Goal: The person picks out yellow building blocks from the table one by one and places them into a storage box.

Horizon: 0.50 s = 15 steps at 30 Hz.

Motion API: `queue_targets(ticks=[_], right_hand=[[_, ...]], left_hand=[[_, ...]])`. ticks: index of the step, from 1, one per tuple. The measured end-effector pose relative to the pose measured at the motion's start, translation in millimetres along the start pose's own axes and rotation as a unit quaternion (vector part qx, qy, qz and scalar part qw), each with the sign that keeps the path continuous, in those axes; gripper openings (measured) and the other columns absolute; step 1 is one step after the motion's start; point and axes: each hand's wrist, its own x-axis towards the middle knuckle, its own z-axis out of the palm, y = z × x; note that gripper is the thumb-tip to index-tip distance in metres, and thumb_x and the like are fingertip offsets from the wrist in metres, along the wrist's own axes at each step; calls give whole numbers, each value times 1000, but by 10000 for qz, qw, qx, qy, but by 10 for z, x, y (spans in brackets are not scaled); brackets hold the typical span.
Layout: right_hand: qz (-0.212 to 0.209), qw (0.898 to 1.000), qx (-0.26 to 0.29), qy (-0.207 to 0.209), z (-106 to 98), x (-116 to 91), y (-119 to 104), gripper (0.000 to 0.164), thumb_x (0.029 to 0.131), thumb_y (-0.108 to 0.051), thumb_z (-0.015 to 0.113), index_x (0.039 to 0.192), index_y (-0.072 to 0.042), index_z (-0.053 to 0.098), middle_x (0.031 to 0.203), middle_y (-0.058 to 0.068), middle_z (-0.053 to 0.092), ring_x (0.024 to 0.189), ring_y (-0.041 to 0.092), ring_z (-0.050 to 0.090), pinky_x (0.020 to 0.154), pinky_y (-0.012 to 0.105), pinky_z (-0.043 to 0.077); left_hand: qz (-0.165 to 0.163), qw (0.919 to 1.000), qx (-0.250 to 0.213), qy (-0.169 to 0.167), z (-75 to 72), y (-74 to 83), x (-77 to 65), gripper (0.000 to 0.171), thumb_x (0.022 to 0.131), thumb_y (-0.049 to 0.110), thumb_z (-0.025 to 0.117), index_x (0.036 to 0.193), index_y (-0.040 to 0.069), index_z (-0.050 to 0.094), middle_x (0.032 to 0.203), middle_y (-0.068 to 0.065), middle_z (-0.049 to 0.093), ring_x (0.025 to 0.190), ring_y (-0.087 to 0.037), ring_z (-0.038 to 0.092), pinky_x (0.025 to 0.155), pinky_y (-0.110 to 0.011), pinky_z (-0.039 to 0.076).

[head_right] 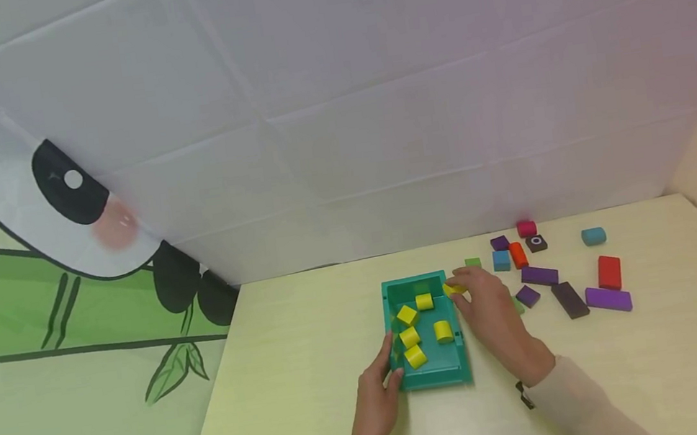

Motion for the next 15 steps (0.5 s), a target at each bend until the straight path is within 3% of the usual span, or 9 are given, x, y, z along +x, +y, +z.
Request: queue_targets(ticks=[15], right_hand=[[-398,9984,-62,-398,192,-159,-197,25,77,-8,72,101,-12,67,114,8,59,108,29,50,87,48,48]], left_hand=[[139,9999,7,35,-2,4,-3,65,90,7,56,140,35,27,139,8,34,123,-10,30,102,-40,34]])
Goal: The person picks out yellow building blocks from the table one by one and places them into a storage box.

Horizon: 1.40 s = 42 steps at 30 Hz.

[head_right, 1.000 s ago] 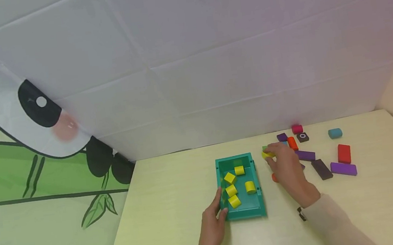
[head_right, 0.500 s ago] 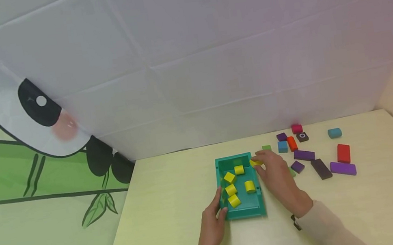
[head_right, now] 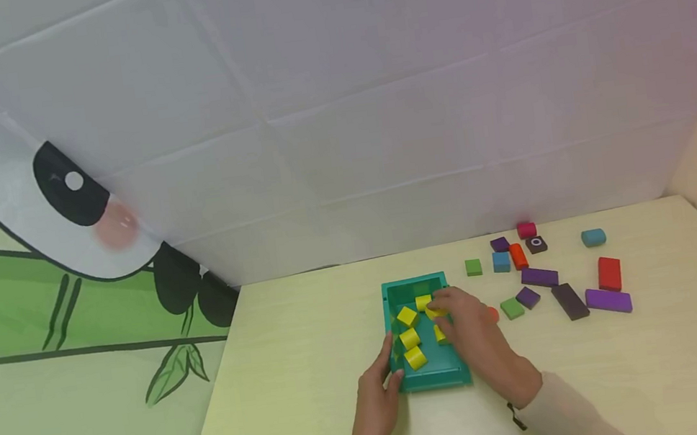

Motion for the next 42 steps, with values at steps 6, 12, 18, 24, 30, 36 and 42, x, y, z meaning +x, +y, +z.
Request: queue_targets(ticks=[6,12,18,24,30,36,42], right_hand=[[8,9993,-13,-373,63,-18,-70,25,75,-7,74,99,-11,68,111,7,60,107,29,51,89,50,47],[-79,9986,25,-529,94,-45,-139,24,75,-6,73,98,-11,69,110,7,60,104,29,52,88,51,47],[-169,9985,21,-519,152,-83,-181,22,74,-2,73,94,-8,69,105,6,61,98,26,55,85,46,50],[-187,9986,3,-500,213,-123,-210,22,72,0,73,92,-6,68,98,2,61,93,21,55,82,41,52],[-129,9982,-19,-578,259,-148,-238,20,72,2,72,90,-5,68,91,-1,60,87,17,55,79,37,53],[-94,9970,-330,-697,316,-146,-263,18,71,4,72,87,-5,69,88,-1,60,82,16,55,75,35,53],[62,9948,-553,-859,386,-149,-269,16,73,4,69,86,-5,67,85,1,59,76,16,53,70,34,54]], left_hand=[[9,10000,-7,3,-6,-8,-2,65,90,7,56,140,36,26,138,8,35,123,-9,30,102,-40,34],[-3,10000,8,-11,-2,-13,5,66,90,7,56,140,37,26,137,10,35,122,-8,31,102,-39,35],[-3,10000,28,-1,3,-13,2,65,90,7,56,140,37,26,138,9,35,122,-9,31,101,-39,35],[80,10000,2,16,-8,-12,-5,65,90,7,56,140,35,27,137,8,36,122,-9,32,101,-39,35],[66,10000,-28,22,-14,-13,-8,65,90,6,56,140,36,27,137,9,36,121,-8,32,102,-39,35],[81,10000,-21,45,-12,-15,-3,65,89,6,56,140,36,28,136,10,35,121,-7,32,102,-38,35],[74,10000,-41,43,-15,-10,-6,65,89,6,56,140,35,29,136,10,36,121,-8,32,102,-37,35]])
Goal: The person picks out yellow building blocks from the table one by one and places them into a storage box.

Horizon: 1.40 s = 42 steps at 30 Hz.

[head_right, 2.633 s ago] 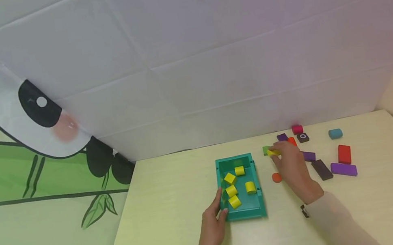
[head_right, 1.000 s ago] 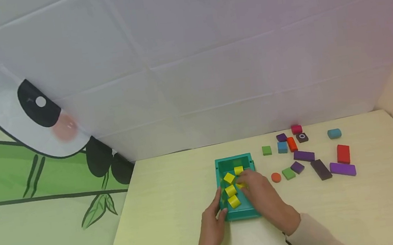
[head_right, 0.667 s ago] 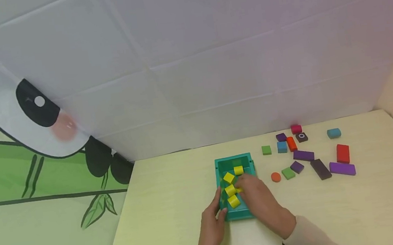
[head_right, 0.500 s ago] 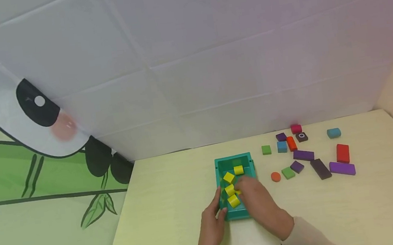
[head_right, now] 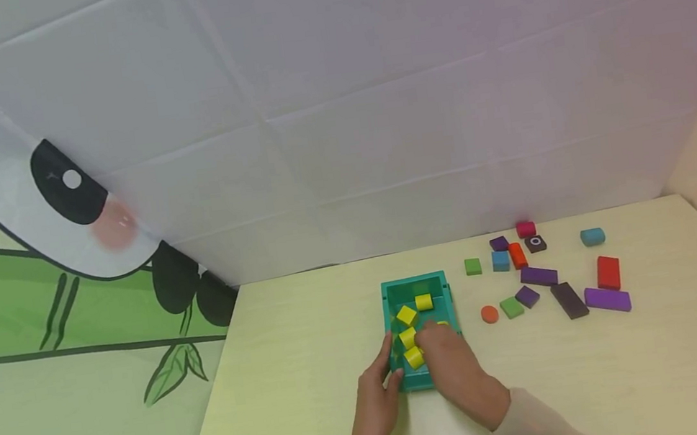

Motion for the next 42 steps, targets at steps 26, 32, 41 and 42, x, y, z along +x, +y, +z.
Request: queue_targets(ticks=[26,32,41,42], right_hand=[[-117,9996,-248,-19,129,0,-1,17,75,9,65,89,-2,66,79,1,56,67,13,46,64,30,51],[-253,9989,-382,98,121,-26,-18,17,74,11,64,86,-2,64,77,2,54,65,14,45,60,31,49],[-465,9975,-441,288,136,-50,-18,15,74,10,64,80,-3,59,71,2,49,61,13,41,53,29,44],[-452,9977,-434,272,141,-48,-14,15,74,10,64,80,-3,59,71,1,48,61,13,41,53,29,44]], left_hand=[[-74,9999,69,-12,8,-2,11,65,89,6,57,140,34,29,136,11,37,121,-7,33,101,-38,36],[-60,9999,87,-6,8,2,7,65,89,6,57,140,34,29,135,10,37,121,-8,33,101,-38,36],[-105,9999,101,-12,18,10,12,65,89,6,56,140,36,27,136,9,37,121,-8,32,102,-39,35],[-112,9999,110,-11,17,10,14,66,89,6,56,140,36,27,136,9,37,122,-8,32,102,-39,35]])
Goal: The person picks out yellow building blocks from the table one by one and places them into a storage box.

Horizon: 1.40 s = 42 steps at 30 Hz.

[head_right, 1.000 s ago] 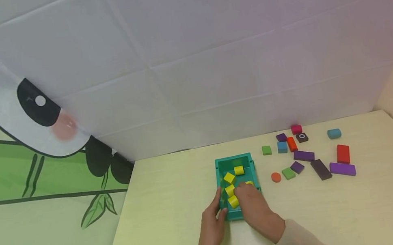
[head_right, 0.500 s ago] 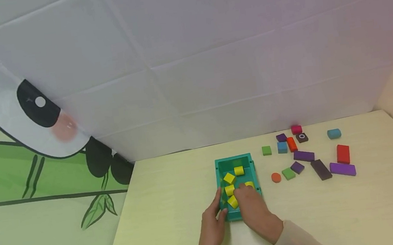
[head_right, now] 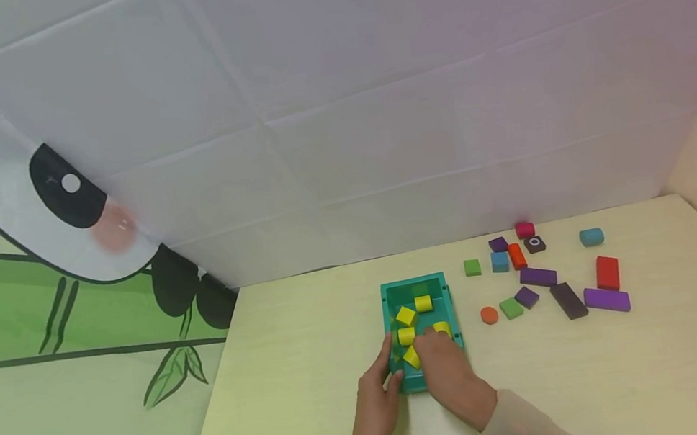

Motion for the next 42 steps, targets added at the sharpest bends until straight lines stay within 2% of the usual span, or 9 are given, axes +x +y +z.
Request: queue_targets(ticks=[15,28,36,42], right_hand=[[159,9995,71,-247,38,28,29,11,80,5,62,85,-3,56,73,1,46,64,15,39,56,31,44],[138,9993,239,-255,32,16,37,16,77,9,61,88,-2,59,75,1,51,66,15,41,58,32,46],[240,9986,411,-237,-18,-2,34,20,80,7,60,97,-2,63,87,3,59,77,16,51,73,35,52],[472,9967,622,-234,-72,-32,38,23,77,1,66,100,-5,63,99,4,61,92,20,55,83,40,51]], left_hand=[[-21,10000,3,-24,5,-16,39,66,89,7,56,140,38,27,137,9,36,122,-9,31,102,-40,35],[-41,10000,63,29,44,-48,42,67,90,7,56,140,38,26,137,8,37,121,-11,33,101,-41,36],[-40,9999,94,103,52,-58,16,67,90,7,56,140,38,25,138,9,36,121,-12,33,100,-41,37],[-20,9998,177,109,50,-72,-4,67,89,7,57,140,37,25,138,9,36,121,-13,34,99,-41,38]])
